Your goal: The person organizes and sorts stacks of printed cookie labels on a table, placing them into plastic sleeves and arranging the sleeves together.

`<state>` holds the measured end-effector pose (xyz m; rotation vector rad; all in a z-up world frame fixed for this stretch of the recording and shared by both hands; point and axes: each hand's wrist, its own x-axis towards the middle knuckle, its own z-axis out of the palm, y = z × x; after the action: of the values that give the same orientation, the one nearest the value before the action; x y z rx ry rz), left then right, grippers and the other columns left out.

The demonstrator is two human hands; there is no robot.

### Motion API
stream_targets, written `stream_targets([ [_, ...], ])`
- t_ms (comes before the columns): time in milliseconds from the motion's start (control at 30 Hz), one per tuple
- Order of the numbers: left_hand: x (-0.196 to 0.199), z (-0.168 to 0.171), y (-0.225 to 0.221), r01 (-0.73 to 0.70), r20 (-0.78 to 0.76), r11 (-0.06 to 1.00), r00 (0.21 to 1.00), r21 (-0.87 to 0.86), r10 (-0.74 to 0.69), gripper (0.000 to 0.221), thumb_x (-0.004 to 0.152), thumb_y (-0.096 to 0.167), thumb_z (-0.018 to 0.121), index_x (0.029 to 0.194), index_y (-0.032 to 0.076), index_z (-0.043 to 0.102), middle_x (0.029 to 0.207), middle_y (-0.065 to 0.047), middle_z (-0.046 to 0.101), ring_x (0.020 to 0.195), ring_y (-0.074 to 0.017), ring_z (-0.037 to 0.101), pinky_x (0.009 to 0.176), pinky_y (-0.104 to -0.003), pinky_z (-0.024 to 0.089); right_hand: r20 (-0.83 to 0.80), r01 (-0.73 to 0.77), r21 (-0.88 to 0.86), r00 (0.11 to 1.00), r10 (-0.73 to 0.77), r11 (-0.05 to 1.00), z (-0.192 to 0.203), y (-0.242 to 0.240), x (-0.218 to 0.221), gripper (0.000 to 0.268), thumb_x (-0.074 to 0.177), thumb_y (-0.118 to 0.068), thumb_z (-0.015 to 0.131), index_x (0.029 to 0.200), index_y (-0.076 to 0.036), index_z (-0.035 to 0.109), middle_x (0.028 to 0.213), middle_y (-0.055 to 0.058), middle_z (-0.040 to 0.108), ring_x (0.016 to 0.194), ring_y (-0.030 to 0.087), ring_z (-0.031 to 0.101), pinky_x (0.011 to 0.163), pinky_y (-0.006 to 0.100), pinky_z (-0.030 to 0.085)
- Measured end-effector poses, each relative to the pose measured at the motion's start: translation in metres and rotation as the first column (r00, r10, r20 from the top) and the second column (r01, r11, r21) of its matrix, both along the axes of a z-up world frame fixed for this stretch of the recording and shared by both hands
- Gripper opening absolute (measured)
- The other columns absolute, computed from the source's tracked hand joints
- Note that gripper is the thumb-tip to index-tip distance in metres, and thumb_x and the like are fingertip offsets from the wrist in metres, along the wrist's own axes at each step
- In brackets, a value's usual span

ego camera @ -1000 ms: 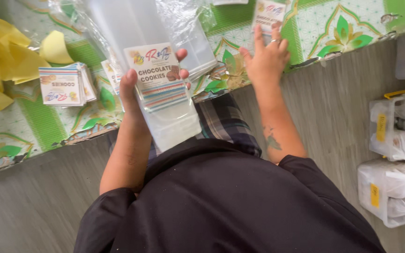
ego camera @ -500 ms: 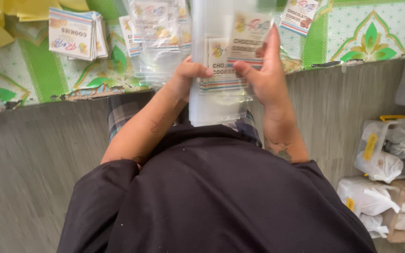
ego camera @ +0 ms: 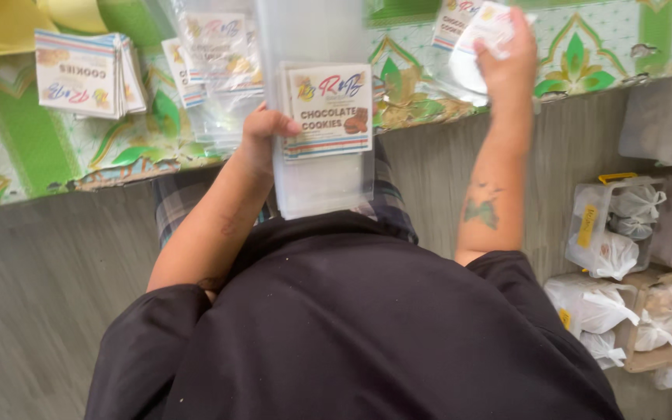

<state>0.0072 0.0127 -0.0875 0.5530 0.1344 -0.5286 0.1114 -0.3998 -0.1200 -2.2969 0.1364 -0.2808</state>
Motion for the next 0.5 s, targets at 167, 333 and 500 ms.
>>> stream_targets([
  [167, 0.001, 0.008, -0.013, 0.084, 0.086, 0.996, 0.993, 0.017, -0.085, 0.084, 0.061, 0.010, 0.062, 0.141, -0.012, 0.048, 0.126, -0.027, 0.065, 0.112, -0.0393, 0.068, 0.102, -0.047, 0.057, 0.154, -0.052, -0.390, 0.981, 0.120, 0.919, 0.034, 0.081, -0.061, 0.062, 0.098, -0.025, 0.086, 0.147, -0.017, 0.049, 0.153, 0.020, 0.041, 0.137, 0.031, 0.042, 0.114, 0.049, 0.046],
  [333, -0.004, 0.020, -0.027, 0.193, 0.110, 0.980, 0.974, 0.051, -0.198, 0.080, 0.069, 0.008, 0.065, 0.144, -0.011, 0.046, 0.131, -0.027, 0.063, 0.118, -0.0376, 0.066, 0.107, -0.048, 0.054, 0.033, -0.430, 0.600, 0.856, 0.516, 0.674, 0.073, 0.142, -0.105, 0.098, 0.085, -0.016, 0.084, 0.159, -0.009, 0.021, 0.131, 0.015, 0.060, 0.111, 0.020, 0.064, 0.093, 0.035, 0.056],
  [500, -0.003, 0.026, -0.016, 0.148, 0.170, 0.989, 0.975, -0.014, -0.143, 0.079, 0.067, 0.008, 0.063, 0.142, -0.012, 0.051, 0.131, -0.029, 0.066, 0.117, -0.0394, 0.068, 0.108, -0.048, 0.054, 0.314, -0.160, 0.651, 0.947, -0.071, 0.742, 0.057, 0.078, -0.033, 0.076, 0.093, -0.006, 0.081, 0.150, -0.012, 0.031, 0.146, 0.007, 0.049, 0.129, 0.024, 0.062, 0.105, 0.037, 0.060],
])
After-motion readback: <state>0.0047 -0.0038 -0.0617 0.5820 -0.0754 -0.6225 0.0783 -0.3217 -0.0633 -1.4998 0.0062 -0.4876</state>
